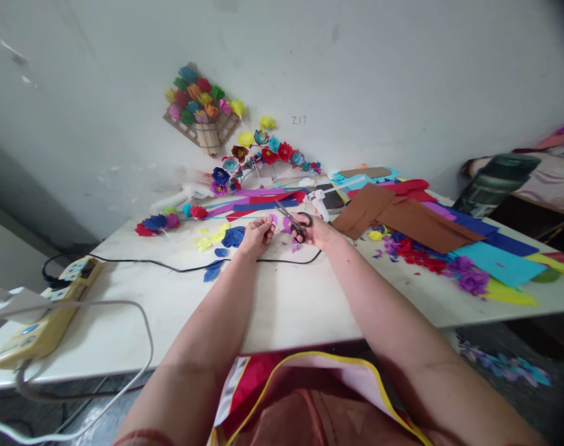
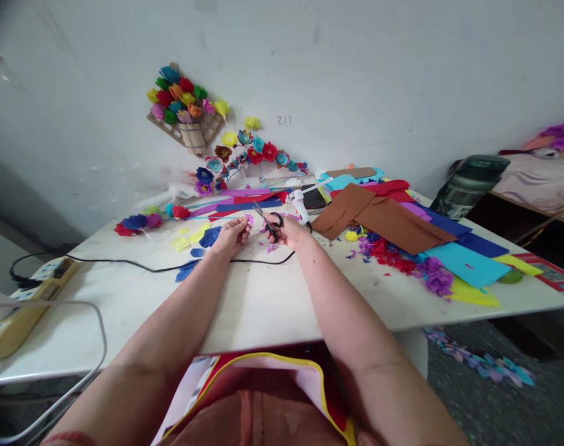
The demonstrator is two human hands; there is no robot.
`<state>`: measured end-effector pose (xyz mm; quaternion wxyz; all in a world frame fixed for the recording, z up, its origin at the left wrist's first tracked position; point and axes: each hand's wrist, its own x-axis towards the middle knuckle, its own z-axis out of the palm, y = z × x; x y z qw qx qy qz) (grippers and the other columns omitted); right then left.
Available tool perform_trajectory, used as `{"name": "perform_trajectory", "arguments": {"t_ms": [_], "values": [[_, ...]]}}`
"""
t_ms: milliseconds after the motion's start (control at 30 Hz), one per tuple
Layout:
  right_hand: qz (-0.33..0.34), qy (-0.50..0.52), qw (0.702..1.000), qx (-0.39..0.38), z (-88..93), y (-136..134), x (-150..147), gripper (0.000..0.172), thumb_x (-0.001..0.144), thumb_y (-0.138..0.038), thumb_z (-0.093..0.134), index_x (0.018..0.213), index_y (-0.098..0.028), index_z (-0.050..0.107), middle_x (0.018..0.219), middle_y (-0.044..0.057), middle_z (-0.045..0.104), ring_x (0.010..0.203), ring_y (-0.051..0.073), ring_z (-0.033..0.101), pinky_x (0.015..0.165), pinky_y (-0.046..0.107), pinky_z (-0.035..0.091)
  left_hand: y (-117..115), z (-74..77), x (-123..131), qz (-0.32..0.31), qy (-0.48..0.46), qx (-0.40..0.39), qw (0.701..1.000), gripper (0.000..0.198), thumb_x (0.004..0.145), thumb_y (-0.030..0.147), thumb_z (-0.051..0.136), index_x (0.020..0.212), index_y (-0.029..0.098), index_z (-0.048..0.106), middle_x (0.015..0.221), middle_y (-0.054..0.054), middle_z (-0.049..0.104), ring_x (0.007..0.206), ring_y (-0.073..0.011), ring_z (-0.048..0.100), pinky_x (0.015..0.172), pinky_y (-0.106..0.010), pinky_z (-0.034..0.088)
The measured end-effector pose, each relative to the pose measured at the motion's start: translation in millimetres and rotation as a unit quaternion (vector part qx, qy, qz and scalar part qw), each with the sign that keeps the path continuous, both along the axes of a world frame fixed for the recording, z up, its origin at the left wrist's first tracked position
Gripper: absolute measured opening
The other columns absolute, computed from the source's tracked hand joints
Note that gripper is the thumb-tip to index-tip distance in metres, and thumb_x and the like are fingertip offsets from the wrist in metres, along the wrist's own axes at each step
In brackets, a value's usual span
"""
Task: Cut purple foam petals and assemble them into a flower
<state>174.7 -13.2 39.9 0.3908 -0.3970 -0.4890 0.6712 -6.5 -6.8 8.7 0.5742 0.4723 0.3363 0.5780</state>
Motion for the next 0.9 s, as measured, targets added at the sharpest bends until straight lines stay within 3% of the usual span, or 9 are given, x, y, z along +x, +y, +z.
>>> {"name": "perform_trajectory", "arguments": {"t_ms": [67,133,233,300,400,500,667,800,900], "values": [[-0.049,-0.07,0.994,0.074,-4.5,2.3,-1.9,0.028,0.081,-0.04,0.067,0.073,-0.015,0.059,0.054,0.002,0.062,0.04,0.01,0.054,0.029,0.017,0.027,-0.2,0.3,0.0,-0.001,0.005,0.003,1.0,0.034,0.065,0.035,0.078,0.069,0.015,0.051,0.056,0.004,0.054,0.038,-0.0025,0.037,0.037,-0.017,0.021],[-0.096,-0.197,0.964,0.15,-7.5,3.5,-4.8,0.025,0.074,-0.04,0.073,0.072,-0.016,0.064,0.059,0.003,0.065,0.047,0.012,0.058,0.035,0.019,0.034,-0.5,0.6,0.3,0.0,0.011,0.002,1.0,0.034,0.064,0.035,0.078,0.068,0.015,0.051,0.055,0.004,0.054,0.038,-0.0025,0.036,0.037,-0.018,0.021],[-0.162,-0.411,0.853,0.277,-8.2,2.8,-8.3,0.019,0.071,-0.038,0.074,0.076,-0.02,0.071,0.078,0.005,0.072,0.075,0.02,0.067,0.057,0.024,0.048,-1.2,1.1,1.2,-0.001,0.021,-0.004,1.0,0.033,0.065,0.035,0.078,0.069,0.015,0.052,0.055,0.004,0.053,0.038,-0.0026,0.036,0.037,-0.018,0.021],[-0.17,-0.516,0.777,0.318,-7.1,1.8,-9.0,0.018,0.075,-0.038,0.069,0.081,-0.022,0.074,0.09,0.007,0.073,0.091,0.023,0.066,0.071,0.027,0.049,-1.6,1.3,2.0,-0.002,0.028,-0.004,1.0,0.033,0.066,0.035,0.078,0.069,0.015,0.052,0.055,0.004,0.053,0.038,-0.0026,0.036,0.037,-0.017,0.022],[-0.146,-0.597,0.726,0.308,-6.4,1.9,-8.6,0.023,0.079,-0.038,0.063,0.089,-0.021,0.075,0.098,0.011,0.073,0.098,0.026,0.065,0.078,0.031,0.048,-1.7,1.1,3.2,-0.002,0.039,0.0,0.999,0.033,0.066,0.035,0.078,0.068,0.015,0.052,0.054,0.003,0.053,0.038,-0.0028,0.037,0.037,-0.018,0.021],[-0.124,-0.621,0.718,0.289,-8.0,4.0,-8.8,0.026,0.078,-0.037,0.065,0.093,-0.018,0.074,0.102,0.015,0.071,0.099,0.028,0.064,0.08,0.033,0.048,-1.4,0.7,4.0,-0.003,0.046,0.003,0.999,0.033,0.065,0.035,0.078,0.067,0.015,0.053,0.054,0.003,0.054,0.038,-0.0031,0.037,0.037,-0.018,0.021],[-0.107,-0.613,0.729,0.286,-10.0,4.4,-9.0,0.024,0.077,-0.031,0.064,0.093,-0.017,0.074,0.101,0.016,0.07,0.097,0.03,0.065,0.077,0.035,0.049,-0.4,0.2,4.5,-0.004,0.055,0.0,0.998,0.033,0.065,0.035,0.078,0.067,0.015,0.052,0.053,0.003,0.053,0.038,-0.0034,0.037,0.037,-0.018,0.021],[-0.144,-0.596,0.73,0.302,-8.8,2.9,-7.3,0.019,0.076,-0.029,0.063,0.088,-0.02,0.075,0.105,0.013,0.071,0.099,0.029,0.064,0.079,0.034,0.048,0.3,-1.0,4.1,-0.012,0.056,0.006,0.998,0.034,0.063,0.036,0.079,0.066,0.016,0.052,0.053,0.003,0.053,0.038,-0.0036,0.038,0.037,-0.018,0.022],[-0.193,-0.533,0.768,0.299,-9.0,4.6,-8.3,0.018,0.079,-0.03,0.06,0.083,-0.022,0.075,0.1,0.009,0.072,0.096,0.026,0.065,0.077,0.032,0.048,0.2,-1.4,4.0,-0.008,0.063,-0.001,0.998,0.034,0.062,0.037,0.079,0.067,0.016,0.052,0.052,0.003,0.053,0.038,-0.0039,0.037,0.036,-0.019,0.02]]}}
